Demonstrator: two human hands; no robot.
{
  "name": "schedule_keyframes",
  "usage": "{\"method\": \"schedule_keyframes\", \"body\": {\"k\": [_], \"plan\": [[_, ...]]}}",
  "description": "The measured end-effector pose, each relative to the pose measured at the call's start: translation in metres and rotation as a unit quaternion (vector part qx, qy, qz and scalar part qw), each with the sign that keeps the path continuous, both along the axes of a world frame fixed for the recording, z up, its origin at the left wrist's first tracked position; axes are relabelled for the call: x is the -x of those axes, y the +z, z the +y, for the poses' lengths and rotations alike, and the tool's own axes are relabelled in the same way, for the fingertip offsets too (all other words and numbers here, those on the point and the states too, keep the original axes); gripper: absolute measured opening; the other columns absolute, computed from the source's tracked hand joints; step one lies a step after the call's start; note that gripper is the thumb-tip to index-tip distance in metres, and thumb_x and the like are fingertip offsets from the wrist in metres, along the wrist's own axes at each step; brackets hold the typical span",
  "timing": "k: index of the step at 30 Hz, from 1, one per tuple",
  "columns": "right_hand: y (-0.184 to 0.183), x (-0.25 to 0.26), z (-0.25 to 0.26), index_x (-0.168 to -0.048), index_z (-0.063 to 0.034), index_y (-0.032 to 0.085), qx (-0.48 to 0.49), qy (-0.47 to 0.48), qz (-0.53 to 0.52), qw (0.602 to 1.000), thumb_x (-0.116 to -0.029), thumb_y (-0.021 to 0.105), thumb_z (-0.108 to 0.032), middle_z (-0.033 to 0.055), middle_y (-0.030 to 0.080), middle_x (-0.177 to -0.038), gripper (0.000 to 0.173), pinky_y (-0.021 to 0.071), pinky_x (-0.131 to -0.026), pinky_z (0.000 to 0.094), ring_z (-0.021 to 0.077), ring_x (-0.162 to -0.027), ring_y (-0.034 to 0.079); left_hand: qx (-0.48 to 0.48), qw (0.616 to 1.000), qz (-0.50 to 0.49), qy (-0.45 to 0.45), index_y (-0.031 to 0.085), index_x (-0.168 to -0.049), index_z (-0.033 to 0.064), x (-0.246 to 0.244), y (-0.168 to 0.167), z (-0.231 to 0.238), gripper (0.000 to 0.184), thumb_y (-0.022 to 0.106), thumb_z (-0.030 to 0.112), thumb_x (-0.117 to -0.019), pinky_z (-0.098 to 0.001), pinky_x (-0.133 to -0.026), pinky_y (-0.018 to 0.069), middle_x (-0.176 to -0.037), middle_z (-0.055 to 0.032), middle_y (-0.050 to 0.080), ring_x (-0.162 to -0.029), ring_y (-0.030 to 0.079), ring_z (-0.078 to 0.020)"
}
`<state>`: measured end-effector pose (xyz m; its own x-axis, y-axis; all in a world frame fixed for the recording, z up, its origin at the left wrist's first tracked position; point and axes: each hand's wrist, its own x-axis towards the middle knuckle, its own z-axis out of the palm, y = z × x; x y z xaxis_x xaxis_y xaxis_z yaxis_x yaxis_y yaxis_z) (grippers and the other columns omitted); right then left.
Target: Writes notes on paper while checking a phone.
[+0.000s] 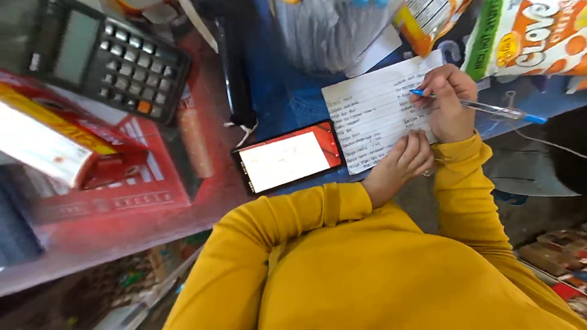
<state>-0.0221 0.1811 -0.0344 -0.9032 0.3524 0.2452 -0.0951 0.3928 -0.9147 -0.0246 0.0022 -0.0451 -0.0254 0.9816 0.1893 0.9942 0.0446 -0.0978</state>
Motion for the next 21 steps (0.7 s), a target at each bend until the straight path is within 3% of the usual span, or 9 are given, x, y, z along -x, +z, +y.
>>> {"method": "schedule_keyframes", "body": {"k": [4,10,18,21], "plan": [[0.0018,0.0011,-0.0012,-0.095,-0.0169,0.062,-0.003,-0.009,-0.002,1.0,-0.1069,0.042,-0.016,-0.0145,0.066,-0.094,0.023,0.059,-0.071,0.0186,-0.0014,-0.08,0.067,0.001,1.0,-0.014,-0.002,0.052,-0.142,0.0005,0.0024,0.0047,-0.0001,0.051,0.056,-0.009,-0.0923,-0.0497,-0.112,0.0364,-0.145,-0.0224,0.052,-0.14,0.045,-0.0371],[0.0023,0.0022,-0.0015,-0.1,-0.0166,0.059,-0.001,-0.011,-0.005,1.0,-0.1065,0.043,-0.015,-0.0143,0.064,-0.098,0.017,0.0594,-0.071,0.0188,-0.001,-0.081,0.067,0.016,1.0,0.02,-0.005,0.046,-0.147,-0.0032,0.0028,0.0055,-0.0007,0.048,0.043,-0.008,-0.0992,-0.0449,-0.116,0.0325,-0.148,-0.0224,0.05,-0.142,0.043,-0.0351],[0.0016,0.003,-0.0025,-0.104,-0.0193,0.058,0.003,-0.021,0.014,1.0,-0.1061,0.045,-0.015,-0.0168,0.066,-0.099,0.015,0.0602,-0.072,0.0193,-0.0013,-0.081,0.068,0.027,0.999,0.016,-0.022,0.047,-0.147,-0.0027,0.0045,0.0073,-0.001,0.048,0.044,-0.008,-0.099,-0.0446,-0.117,0.0309,-0.149,-0.0218,0.05,-0.143,0.041,-0.035],[-0.0006,0.0029,0.0001,-0.105,-0.0174,0.059,-0.024,-0.004,0.028,0.999,-0.1063,0.05,-0.017,-0.0148,0.063,-0.104,0.009,0.0589,-0.077,0.0195,-0.0012,-0.088,0.066,0.024,0.999,0.027,-0.02,0.046,-0.147,-0.0028,0.0051,0.0077,-0.0016,0.048,0.043,-0.008,-0.0993,-0.0431,-0.118,0.0302,-0.149,-0.0212,0.05,-0.143,0.042,-0.0341]]}}
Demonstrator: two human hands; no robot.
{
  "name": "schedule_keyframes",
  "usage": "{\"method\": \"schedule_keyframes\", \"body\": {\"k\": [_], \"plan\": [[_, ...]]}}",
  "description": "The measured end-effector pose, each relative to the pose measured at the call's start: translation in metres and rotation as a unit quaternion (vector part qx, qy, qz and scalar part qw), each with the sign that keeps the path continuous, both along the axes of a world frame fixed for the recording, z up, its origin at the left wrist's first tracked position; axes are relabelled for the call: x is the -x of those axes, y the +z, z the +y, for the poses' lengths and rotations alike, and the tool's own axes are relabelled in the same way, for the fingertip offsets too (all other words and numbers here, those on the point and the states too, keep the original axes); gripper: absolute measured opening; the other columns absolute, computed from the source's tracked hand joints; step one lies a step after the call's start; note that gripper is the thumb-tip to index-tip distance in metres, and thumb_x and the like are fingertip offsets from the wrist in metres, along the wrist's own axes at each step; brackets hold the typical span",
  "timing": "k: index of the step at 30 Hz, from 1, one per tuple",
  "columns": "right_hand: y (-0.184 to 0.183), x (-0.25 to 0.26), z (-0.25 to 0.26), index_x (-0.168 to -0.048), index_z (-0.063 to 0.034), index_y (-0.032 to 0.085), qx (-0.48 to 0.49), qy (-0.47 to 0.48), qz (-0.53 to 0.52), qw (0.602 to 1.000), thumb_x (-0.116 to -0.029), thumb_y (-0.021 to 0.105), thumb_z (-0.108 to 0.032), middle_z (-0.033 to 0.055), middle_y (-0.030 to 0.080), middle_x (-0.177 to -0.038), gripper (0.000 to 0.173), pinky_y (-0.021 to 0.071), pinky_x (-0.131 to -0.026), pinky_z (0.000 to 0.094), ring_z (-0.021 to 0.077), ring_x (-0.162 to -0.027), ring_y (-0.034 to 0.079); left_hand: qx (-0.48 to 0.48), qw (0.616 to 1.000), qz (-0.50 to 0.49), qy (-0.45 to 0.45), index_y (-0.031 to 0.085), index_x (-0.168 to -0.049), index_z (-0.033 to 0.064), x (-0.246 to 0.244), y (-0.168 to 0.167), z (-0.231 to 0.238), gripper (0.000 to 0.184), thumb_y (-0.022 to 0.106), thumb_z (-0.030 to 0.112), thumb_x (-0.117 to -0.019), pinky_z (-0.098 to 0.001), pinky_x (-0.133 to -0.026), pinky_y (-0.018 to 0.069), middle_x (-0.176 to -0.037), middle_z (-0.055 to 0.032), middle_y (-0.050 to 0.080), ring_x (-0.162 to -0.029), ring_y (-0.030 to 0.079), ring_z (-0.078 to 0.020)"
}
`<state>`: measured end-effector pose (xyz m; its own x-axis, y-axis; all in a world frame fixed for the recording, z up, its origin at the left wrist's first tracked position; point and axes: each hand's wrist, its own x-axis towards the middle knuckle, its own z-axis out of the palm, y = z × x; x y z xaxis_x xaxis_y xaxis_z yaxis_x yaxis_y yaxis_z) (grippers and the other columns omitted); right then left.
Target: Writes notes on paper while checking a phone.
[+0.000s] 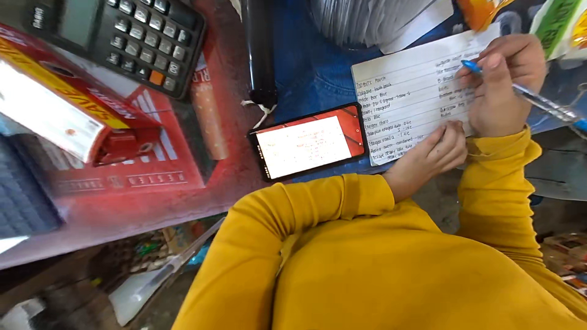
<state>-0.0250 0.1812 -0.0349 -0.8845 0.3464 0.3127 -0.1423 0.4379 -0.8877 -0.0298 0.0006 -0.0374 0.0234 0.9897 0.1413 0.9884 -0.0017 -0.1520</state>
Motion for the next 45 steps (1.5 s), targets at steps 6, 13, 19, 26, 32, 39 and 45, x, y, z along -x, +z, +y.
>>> {"method": "schedule_keyframes", "body": {"k": [6,13,19,26,32,39,45], "plan": [[0.001,-0.005,0.007,-0.096,-0.024,0.063,-0.009,0.074,0.012,0.997,-0.1028,0.061,-0.034,-0.0151,0.06,-0.107,0.013,0.0576,-0.078,0.0182,-0.0015,-0.093,0.064,-0.011,1.0,-0.009,0.009,0.046,-0.147,-0.0035,-0.001,-0.001,0.001,0.048,0.044,-0.008,-0.0986,-0.0407,-0.117,0.033,-0.154,-0.0252,0.044,-0.144,0.042,-0.0342],[0.005,-0.001,-0.012,-0.061,-0.0254,0.054,0.06,-0.07,0.013,0.996,-0.1093,0.032,-0.019,-0.0178,0.059,-0.062,0.054,0.0476,-0.048,0.0133,-0.0054,-0.051,0.055,-0.038,0.999,-0.011,0.017,0.049,-0.144,-0.0018,-0.004,-0.012,0.006,0.048,0.047,-0.008,-0.0969,-0.0403,-0.117,0.0322,-0.153,-0.0259,0.044,-0.143,0.043,-0.0353],[0.009,0.002,-0.02,-0.062,-0.0241,0.046,0.018,-0.18,-0.014,0.983,-0.1051,0.039,-0.008,-0.0175,0.049,-0.05,0.047,0.0404,-0.042,0.0134,-0.0066,-0.042,0.047,-0.023,0.999,-0.012,0.029,0.05,-0.143,-0.0015,-0.005,-0.009,0.007,0.047,0.045,-0.01,-0.0975,-0.0407,-0.114,0.0355,-0.151,-0.0269,0.044,-0.141,0.045,-0.037],[0.003,-0.001,-0.021,-0.062,-0.0224,0.045,-0.057,-0.177,-0.011,0.982,-0.1017,0.045,-0.006,-0.0185,0.045,-0.052,0.043,0.0404,-0.045,0.0128,-0.0089,-0.045,0.046,-0.042,0.999,-0.01,0.032,0.052,-0.141,-0.0007,-0.006,-0.011,0.005,0.045,0.044,-0.011,-0.0977,-0.0408,-0.113,0.0369,-0.148,-0.0271,0.048,-0.137,0.05,-0.0362],[0.003,0.0,-0.022,-0.061,-0.0222,0.044,-0.039,-0.188,-0.015,0.981,-0.1011,0.045,-0.005,-0.0176,0.045,-0.05,0.044,0.0404,-0.045,0.0138,-0.0078,-0.044,0.045,-0.048,0.998,-0.01,0.03,0.053,-0.138,-0.0015,-0.004,-0.008,0.004,0.043,0.044,-0.012,-0.0975,-0.0399,-0.11,0.0395,-0.146,-0.0268,0.051,-0.135,0.052,-0.0356],[0.004,0.0,-0.022,-0.062,-0.0223,0.042,-0.049,-0.206,-0.016,0.977,-0.1019,0.044,-0.005,-0.0172,0.044,-0.05,0.044,0.0399,-0.044,0.0139,-0.0076,-0.043,0.045,-0.051,0.998,-0.021,0.038,0.053,-0.138,-0.0006,-0.005,-0.009,0.004,0.044,0.047,-0.012,-0.096,-0.0395,-0.111,0.0392,-0.147,-0.0282,0.048,-0.136,0.051,-0.0368],[0.002,0.0,-0.02,-0.064,-0.0225,0.045,-0.042,-0.199,-0.01,0.979,-0.102,0.044,-0.006,-0.0179,0.044,-0.051,0.041,0.0411,-0.045,0.0136,-0.0077,-0.044,0.046,-0.039,0.998,-0.023,0.042,0.053,-0.138,0.0009,-0.005,-0.009,0.005,0.044,0.049,-0.01,-0.0962,-0.0393,-0.112,0.039,-0.15,-0.0291,0.044,-0.138,0.048,-0.0381]]}}
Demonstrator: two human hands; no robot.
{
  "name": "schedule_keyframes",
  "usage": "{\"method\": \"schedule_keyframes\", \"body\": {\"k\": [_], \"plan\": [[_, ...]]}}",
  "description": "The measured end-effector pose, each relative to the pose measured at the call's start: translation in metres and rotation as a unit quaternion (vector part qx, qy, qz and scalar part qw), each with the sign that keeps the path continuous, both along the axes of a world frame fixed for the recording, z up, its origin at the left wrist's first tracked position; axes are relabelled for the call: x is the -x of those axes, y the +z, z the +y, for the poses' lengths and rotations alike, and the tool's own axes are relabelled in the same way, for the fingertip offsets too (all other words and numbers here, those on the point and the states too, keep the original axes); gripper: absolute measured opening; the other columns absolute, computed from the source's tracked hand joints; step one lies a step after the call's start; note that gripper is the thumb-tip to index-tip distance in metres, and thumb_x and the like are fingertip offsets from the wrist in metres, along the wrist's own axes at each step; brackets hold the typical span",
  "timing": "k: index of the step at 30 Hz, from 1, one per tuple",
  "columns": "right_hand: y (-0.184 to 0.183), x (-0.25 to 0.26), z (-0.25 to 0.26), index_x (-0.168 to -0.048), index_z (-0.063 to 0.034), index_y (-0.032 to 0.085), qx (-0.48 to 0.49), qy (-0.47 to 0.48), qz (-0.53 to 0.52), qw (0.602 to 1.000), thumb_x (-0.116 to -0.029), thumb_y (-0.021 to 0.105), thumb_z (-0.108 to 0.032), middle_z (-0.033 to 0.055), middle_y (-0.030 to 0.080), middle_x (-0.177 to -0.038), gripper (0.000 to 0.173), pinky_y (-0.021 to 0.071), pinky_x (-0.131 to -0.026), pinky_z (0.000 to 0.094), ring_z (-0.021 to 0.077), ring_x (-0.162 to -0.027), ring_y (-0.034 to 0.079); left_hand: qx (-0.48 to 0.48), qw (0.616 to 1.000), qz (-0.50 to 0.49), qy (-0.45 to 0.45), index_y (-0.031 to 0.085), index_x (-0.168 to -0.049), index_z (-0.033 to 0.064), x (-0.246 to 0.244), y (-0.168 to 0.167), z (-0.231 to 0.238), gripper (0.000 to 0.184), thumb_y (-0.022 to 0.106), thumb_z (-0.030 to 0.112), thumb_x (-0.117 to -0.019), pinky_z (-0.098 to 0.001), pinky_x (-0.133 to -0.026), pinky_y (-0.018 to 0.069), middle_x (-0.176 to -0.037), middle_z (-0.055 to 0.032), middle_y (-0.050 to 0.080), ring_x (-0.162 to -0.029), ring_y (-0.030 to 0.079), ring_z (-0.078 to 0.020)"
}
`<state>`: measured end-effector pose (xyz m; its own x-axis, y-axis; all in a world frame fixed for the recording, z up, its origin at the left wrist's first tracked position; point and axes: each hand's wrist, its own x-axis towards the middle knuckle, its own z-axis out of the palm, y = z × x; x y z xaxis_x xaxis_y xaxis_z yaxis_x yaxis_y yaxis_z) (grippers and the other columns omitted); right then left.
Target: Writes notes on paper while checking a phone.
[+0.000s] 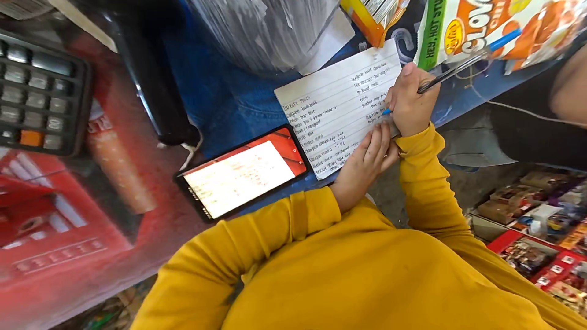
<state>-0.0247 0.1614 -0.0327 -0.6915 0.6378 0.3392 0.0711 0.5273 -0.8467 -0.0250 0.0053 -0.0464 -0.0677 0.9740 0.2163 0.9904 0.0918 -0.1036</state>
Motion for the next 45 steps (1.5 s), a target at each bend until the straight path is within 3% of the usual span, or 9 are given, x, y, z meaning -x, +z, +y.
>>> {"method": "schedule_keyframes", "body": {"k": [10,17,22,26,32,41,45], "plan": [[-0.001,-0.001,0.001,-0.065,-0.0223,0.044,-0.01,-0.027,-0.008,1.0,-0.1029,0.043,-0.008,-0.0178,0.042,-0.052,0.041,0.0404,-0.046,0.0152,-0.0071,-0.045,0.044,0.009,1.0,0.007,0.007,0.051,-0.143,0.0002,-0.002,-0.001,0.001,0.046,0.047,-0.008,-0.0977,-0.0385,-0.114,0.0364,-0.152,-0.0291,0.042,-0.141,0.045,-0.038],[0.003,-0.002,0.002,-0.067,-0.0236,0.049,0.0,-0.005,-0.023,1.0,-0.1047,0.042,-0.009,-0.0195,0.049,-0.054,0.041,0.0453,-0.048,0.0153,-0.0069,-0.047,0.05,-0.022,1.0,-0.009,0.003,0.059,-0.134,-0.0002,-0.002,-0.001,0.002,0.038,0.05,-0.004,-0.0971,-0.0413,-0.111,0.0409,-0.145,-0.0272,0.052,-0.135,0.052,-0.0367],[0.003,-0.002,0.001,-0.067,-0.0244,0.046,-0.003,-0.001,-0.023,1.0,-0.1034,0.041,-0.008,-0.0198,0.046,-0.053,0.04,0.0433,-0.048,0.0145,-0.0072,-0.046,0.048,-0.035,0.999,0.011,0.012,0.059,-0.132,0.0022,0.0,0.001,0.001,0.038,0.049,-0.008,-0.0967,-0.0381,-0.107,0.0438,-0.141,-0.0222,0.057,-0.132,0.056,-0.0321],[0.001,-0.005,0.005,-0.068,-0.0231,0.049,-0.025,0.03,-0.02,0.999,-0.1036,0.042,-0.007,-0.0205,0.05,-0.056,0.04,0.0452,-0.05,0.0136,-0.0083,-0.049,0.051,-0.046,0.999,-0.001,0.001,0.06,-0.131,-0.0003,0.001,-0.003,0.004,0.035,0.051,-0.001,-0.0979,-0.0395,-0.107,0.0441,-0.142,-0.0259,0.054,-0.131,0.055,-0.034],[0.0,-0.009,0.012,-0.066,-0.0212,0.051,-0.057,0.088,-0.017,0.994,-0.1033,0.045,-0.01,-0.02,0.05,-0.056,0.04,0.0439,-0.051,0.0122,-0.0096,-0.051,0.051,-0.03,0.999,0.008,0.007,0.06,-0.13,0.0031,0.002,0.002,0.005,0.037,0.048,-0.008,-0.097,-0.0373,-0.106,0.0444,-0.142,-0.0241,0.055,-0.131,0.057,-0.0329],[0.003,-0.008,0.012,-0.063,-0.0227,0.051,-0.027,0.063,-0.029,0.997,-0.1012,0.043,-0.006,-0.0203,0.053,-0.057,0.042,0.0453,-0.052,0.0118,-0.0095,-0.051,0.052,-0.058,0.997,0.036,0.031,0.063,-0.125,0.0087,0.001,-0.001,0.006,0.036,0.049,-0.009,-0.0967,-0.0338,-0.106,0.0429,-0.137,-0.0206,0.06,-0.128,0.058,-0.0294],[0.003,-0.008,0.011,-0.062,-0.0227,0.051,-0.022,0.059,-0.03,0.998,-0.0996,0.044,-0.004,-0.02,0.053,-0.056,0.042,0.0441,-0.049,0.0114,-0.0097,-0.049,0.051,-0.046,0.999,0.013,0.014,0.06,-0.129,0.0035,0.001,-0.002,0.005,0.036,0.05,-0.008,-0.0962,-0.0367,-0.108,0.0423,-0.144,-0.0254,0.054,-0.133,0.055,-0.0336]]}}
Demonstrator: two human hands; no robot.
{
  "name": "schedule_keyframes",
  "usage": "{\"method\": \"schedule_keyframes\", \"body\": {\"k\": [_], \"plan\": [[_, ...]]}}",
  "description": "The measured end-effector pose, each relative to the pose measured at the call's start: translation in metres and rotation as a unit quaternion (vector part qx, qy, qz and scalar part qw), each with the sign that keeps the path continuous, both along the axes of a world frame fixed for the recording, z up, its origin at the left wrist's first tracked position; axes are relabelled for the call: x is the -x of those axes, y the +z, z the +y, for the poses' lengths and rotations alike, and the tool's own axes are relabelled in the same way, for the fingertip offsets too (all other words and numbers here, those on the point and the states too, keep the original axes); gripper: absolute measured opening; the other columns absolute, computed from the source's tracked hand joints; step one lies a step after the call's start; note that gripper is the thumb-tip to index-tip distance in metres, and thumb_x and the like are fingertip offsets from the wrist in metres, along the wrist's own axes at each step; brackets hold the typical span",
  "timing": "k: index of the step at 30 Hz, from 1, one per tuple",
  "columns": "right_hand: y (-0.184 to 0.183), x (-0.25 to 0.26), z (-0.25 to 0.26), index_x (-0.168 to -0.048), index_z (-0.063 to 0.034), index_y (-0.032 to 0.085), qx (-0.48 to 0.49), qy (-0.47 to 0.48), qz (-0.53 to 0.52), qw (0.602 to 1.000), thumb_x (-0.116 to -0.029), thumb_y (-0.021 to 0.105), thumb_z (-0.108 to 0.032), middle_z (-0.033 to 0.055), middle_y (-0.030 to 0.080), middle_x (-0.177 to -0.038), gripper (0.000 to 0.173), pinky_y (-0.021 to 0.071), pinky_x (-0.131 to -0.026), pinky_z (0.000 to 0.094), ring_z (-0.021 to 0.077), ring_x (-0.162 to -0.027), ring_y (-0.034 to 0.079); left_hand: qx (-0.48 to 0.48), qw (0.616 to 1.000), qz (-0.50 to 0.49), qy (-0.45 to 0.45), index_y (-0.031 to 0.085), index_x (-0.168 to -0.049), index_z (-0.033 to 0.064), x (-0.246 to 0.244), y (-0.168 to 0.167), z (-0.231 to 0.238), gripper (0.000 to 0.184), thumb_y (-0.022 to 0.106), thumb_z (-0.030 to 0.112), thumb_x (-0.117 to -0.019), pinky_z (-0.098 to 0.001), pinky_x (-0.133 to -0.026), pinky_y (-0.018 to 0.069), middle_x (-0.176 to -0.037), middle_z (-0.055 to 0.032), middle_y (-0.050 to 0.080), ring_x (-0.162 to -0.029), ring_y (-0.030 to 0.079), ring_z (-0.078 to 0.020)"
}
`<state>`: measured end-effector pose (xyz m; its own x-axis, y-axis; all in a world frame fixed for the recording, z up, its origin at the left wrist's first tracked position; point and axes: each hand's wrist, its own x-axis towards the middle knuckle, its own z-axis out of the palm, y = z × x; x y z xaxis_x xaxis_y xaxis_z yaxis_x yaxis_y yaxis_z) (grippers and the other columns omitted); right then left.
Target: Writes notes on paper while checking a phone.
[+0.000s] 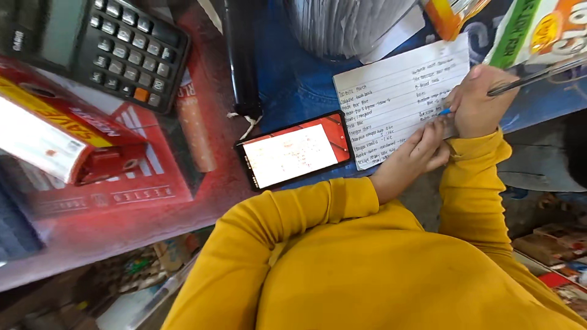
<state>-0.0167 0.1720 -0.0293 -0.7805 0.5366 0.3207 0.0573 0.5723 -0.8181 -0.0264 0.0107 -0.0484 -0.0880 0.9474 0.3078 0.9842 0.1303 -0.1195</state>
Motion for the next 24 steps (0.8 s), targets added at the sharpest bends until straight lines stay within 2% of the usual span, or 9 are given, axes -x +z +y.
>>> {"method": "schedule_keyframes", "body": {"k": [2,4,6,9,13,19,24], "plan": [[0.001,0.0017,-0.0037,-0.063,-0.0229,0.05,0.012,-0.016,0.002,1.0,-0.0992,0.043,-0.003,-0.0203,0.052,-0.054,0.042,0.0436,-0.048,0.0114,-0.0098,-0.048,0.05,0.032,0.999,-0.009,-0.009,0.056,-0.135,0.0012,0.0017,0.0045,-0.0028,0.04,0.049,-0.008,-0.0972,-0.0368,-0.111,0.0393,-0.149,-0.0271,0.048,-0.137,0.051,-0.0346],[0.0033,0.0037,-0.006,-0.062,-0.0245,0.048,0.047,-0.05,0.006,0.998,-0.1006,0.04,-0.003,-0.0197,0.05,-0.051,0.045,0.042,-0.044,0.0123,-0.0086,-0.044,0.048,0.015,1.0,-0.008,-0.009,0.057,-0.136,0.0026,0.0003,0.0002,-0.0013,0.042,0.05,-0.008,-0.0963,-0.0367,-0.112,0.0387,-0.15,-0.0269,0.048,-0.138,0.05,-0.0347],[0.0047,0.0056,-0.0068,-0.061,-0.0253,0.046,0.071,-0.085,0.015,0.994,-0.102,0.039,-0.004,-0.0185,0.049,-0.049,0.047,0.0413,-0.043,0.0139,-0.0071,-0.042,0.047,0.022,1.0,-0.012,-0.008,0.053,-0.142,0.0029,-0.0015,-0.0027,-0.0011,0.046,0.049,-0.007,-0.0973,-0.0362,-0.115,0.034,-0.152,-0.0284,0.042,-0.141,0.045,-0.0362],[0.0018,0.0046,-0.0056,-0.062,-0.0229,0.047,0.031,-0.089,0.019,0.995,-0.1008,0.045,-0.004,-0.0179,0.048,-0.05,0.043,0.0416,-0.043,0.0139,-0.0075,-0.043,0.047,0.017,1.0,-0.007,0.001,0.053,-0.14,0.003,-0.002,-0.003,-0.0014,0.044,0.048,-0.007,-0.0981,-0.0359,-0.115,0.0344,-0.151,-0.0291,0.042,-0.139,0.045,-0.037],[0.004,0.0059,-0.0051,-0.062,-0.0236,0.045,0.04,-0.082,0.002,0.996,-0.1021,0.041,-0.005,-0.0177,0.047,-0.05,0.045,0.0406,-0.043,0.0133,-0.0075,-0.043,0.047,0.032,0.999,-0.015,-0.002,0.053,-0.14,0.0023,-0.001,-0.0017,-0.0024,0.044,0.048,-0.007,-0.098,-0.0364,-0.114,0.0356,-0.152,-0.0293,0.04,-0.14,0.046,-0.0368],[0.001,0.0053,-0.0032,-0.063,-0.0228,0.046,0.028,-0.068,0.024,0.997,-0.1018,0.043,-0.004,-0.0184,0.048,-0.051,0.043,0.0424,-0.044,0.0131,-0.008,-0.044,0.048,0.027,1.0,0.008,0.004,0.053,-0.141,0.0033,-0.001,-0.003,-0.0023,0.044,0.047,-0.007,-0.0986,-0.0353,-0.116,0.0325,-0.152,-0.0277,0.041,-0.14,0.045,-0.0352],[0.0034,0.0055,-0.0041,-0.062,-0.0231,0.046,0.043,-0.072,0.018,0.996,-0.1021,0.042,-0.005,-0.0177,0.048,-0.05,0.044,0.0415,-0.043,0.0137,-0.0071,-0.043,0.047,0.032,0.999,0.0,-0.002,0.055,-0.138,0.0027,0.0009,0.0028,-0.0024,0.045,0.047,-0.012,-0.096,-0.0372,-0.111,0.0386,-0.149,-0.0279,0.048,-0.135,0.052,-0.0356]]}}
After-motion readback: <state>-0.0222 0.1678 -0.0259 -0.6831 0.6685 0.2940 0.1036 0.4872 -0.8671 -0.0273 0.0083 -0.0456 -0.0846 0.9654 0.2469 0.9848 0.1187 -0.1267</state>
